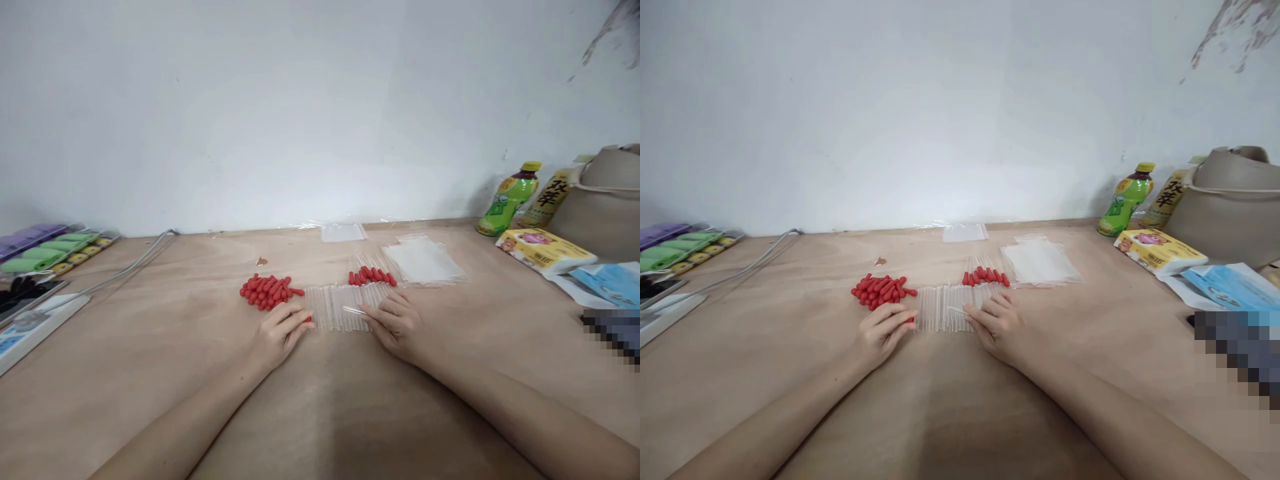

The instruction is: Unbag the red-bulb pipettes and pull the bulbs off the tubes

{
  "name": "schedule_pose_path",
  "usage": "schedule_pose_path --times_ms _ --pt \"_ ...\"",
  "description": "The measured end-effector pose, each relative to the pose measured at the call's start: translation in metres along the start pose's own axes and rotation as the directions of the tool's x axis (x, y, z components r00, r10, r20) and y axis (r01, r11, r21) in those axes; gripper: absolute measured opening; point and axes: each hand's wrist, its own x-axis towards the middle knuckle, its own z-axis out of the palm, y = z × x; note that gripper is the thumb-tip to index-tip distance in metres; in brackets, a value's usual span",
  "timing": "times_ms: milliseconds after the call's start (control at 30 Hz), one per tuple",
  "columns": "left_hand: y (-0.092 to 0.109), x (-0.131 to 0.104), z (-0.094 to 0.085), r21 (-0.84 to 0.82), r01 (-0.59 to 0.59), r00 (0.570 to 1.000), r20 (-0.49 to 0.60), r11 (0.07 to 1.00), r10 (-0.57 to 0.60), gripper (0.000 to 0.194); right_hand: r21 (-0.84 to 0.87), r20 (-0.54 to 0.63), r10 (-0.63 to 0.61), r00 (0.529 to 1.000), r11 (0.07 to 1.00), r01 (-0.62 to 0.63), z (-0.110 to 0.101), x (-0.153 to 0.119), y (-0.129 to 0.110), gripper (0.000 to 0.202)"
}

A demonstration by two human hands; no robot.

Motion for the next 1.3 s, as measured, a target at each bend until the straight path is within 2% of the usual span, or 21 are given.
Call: schedule_pose_path --times_ms 100,233,300,433,533,667,833,1033,1167,1300 --pt "-0.008 0.011 -0.007 -0.004 0.198 0.979 -0.036 0.980 -0.198 0.022 -0.053 0.016 0.100 0.995 0.994 -0.099 0.004 0.008 -0.007 0.022" --pt "-0.027 0.037 -0.033 0.136 0.481 0.876 -0.108 0.866 -0.470 0.028 -0.065 0.010 0.163 0.987 0.985 -0.162 0.015 0.027 -0.015 0.023" --pt "-0.038 0.049 -0.050 0.163 0.570 0.822 -0.086 0.806 -0.563 0.031 -0.101 -0.001 0.195 0.981 0.976 -0.194 0.024 0.038 -0.018 0.020" --pt "-0.054 0.060 -0.075 0.141 0.661 0.747 -0.031 0.737 -0.664 0.034 -0.206 0.044 0.241 0.969 0.952 -0.228 0.042 0.054 -0.025 0.017" --pt "-0.065 0.052 -0.080 0.127 0.692 0.716 0.003 0.710 -0.698 0.039 -0.233 0.114 0.248 0.962 0.948 -0.217 0.050 0.055 -0.030 0.017" --pt "-0.077 0.039 -0.074 0.181 0.660 0.724 0.104 0.729 -0.682 0.034 -0.256 0.190 0.272 0.943 0.941 -0.220 0.051 0.052 -0.035 0.018" --pt "-0.080 0.038 -0.070 0.293 0.608 0.721 0.186 0.738 -0.668 0.034 -0.290 0.234 0.294 0.927 0.931 -0.223 0.048 0.053 -0.043 0.021" --pt "-0.083 0.038 -0.074 0.336 0.628 0.672 0.222 0.702 -0.707 0.033 -0.297 0.265 0.297 0.917 0.930 -0.215 0.047 0.050 -0.046 0.032" --pt "-0.088 0.037 -0.077 0.331 0.638 0.658 0.235 0.695 -0.716 0.035 -0.290 0.241 0.298 0.924 0.930 -0.224 0.047 0.049 -0.046 0.037" --pt "-0.092 0.037 -0.081 0.323 0.640 0.662 0.230 0.697 -0.714 0.038 -0.291 0.138 0.283 0.949 0.928 -0.234 0.043 0.050 -0.041 0.036"
